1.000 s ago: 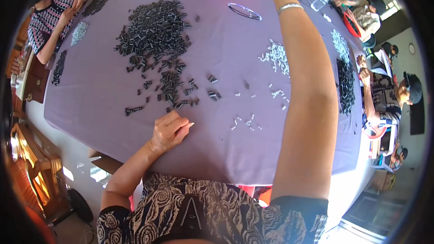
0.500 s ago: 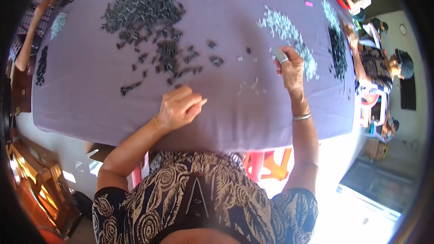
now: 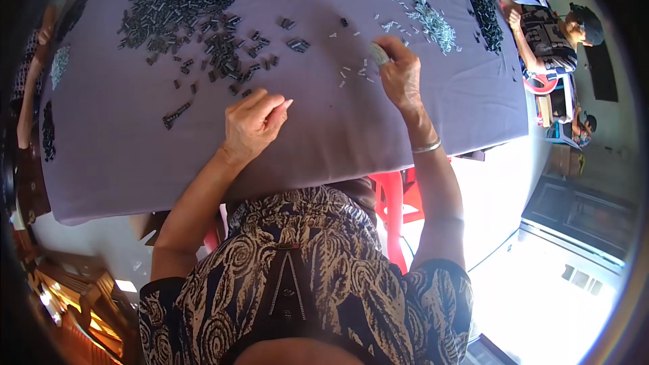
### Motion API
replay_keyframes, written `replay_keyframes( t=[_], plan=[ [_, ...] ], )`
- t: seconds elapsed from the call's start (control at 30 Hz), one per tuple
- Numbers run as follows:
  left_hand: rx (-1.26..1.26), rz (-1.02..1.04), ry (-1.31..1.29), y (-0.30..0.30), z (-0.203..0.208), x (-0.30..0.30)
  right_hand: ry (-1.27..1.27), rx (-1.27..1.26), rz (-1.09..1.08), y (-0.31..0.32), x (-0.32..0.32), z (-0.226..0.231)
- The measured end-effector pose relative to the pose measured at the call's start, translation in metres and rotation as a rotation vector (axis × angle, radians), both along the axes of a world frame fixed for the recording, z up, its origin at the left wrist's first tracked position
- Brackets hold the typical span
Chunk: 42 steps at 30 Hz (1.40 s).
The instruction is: Assembling small black plastic components into mesh filter cylinders by hand.
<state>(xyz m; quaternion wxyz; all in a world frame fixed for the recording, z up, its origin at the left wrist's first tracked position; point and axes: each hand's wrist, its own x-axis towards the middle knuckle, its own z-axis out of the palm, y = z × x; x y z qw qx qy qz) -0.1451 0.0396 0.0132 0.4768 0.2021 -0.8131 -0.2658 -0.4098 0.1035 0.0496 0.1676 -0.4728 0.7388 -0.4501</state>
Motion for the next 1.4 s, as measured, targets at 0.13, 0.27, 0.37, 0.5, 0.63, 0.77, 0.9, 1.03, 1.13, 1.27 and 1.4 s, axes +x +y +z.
replay_keyframes(
  t=[0.13, 0.27, 0.37, 0.5, 0.63, 0.77, 0.9, 1.03, 1.13, 1.27, 1.4],
  plan=[
    [-0.070, 0.041, -0.015, 0.001, 0.001, 0.001, 0.286, -0.052, 0.137, -0.029, -0.010, 0.008],
    [-0.139, 0.055, -0.061, 0.001, 0.002, 0.000, 0.572, -0.069, 0.332, -0.067, -0.027, 0.007],
    [-0.178, 0.048, -0.072, 0.002, -0.002, -0.001, 0.710, 0.159, 0.331, -0.088, -0.017, 0.003],
    [-0.226, 0.031, -0.086, 0.003, -0.001, -0.002, 0.880, 0.282, 0.317, -0.093, -0.003, -0.003],
    [-0.036, 0.058, -0.061, 0.005, 0.002, -0.006, 0.725, 0.129, 0.373, -0.086, -0.010, 0.002],
    [0.331, 0.060, 0.092, 0.006, 0.011, -0.006, 0.382, -0.018, 0.481, -0.038, 0.038, 0.041],
    [0.366, -0.078, 0.128, 0.006, 0.007, -0.019, 0.337, -0.107, 0.620, -0.015, 0.055, 0.028],
    [0.267, -0.091, 0.072, 0.014, 0.009, -0.023, 0.300, -0.081, 0.662, -0.006, 0.071, 0.028],
    [0.259, -0.094, 0.013, 0.015, 0.008, -0.021, 0.305, -0.105, 0.699, -0.005, 0.077, 0.026],
    [0.119, -0.029, 0.052, 0.016, 0.006, -0.016, 0.219, -0.050, 0.703, 0.000, 0.084, 0.025],
    [0.101, 0.015, 0.053, 0.018, 0.002, -0.017, 0.198, -0.024, 0.650, 0.002, 0.090, 0.020]
  ],
)
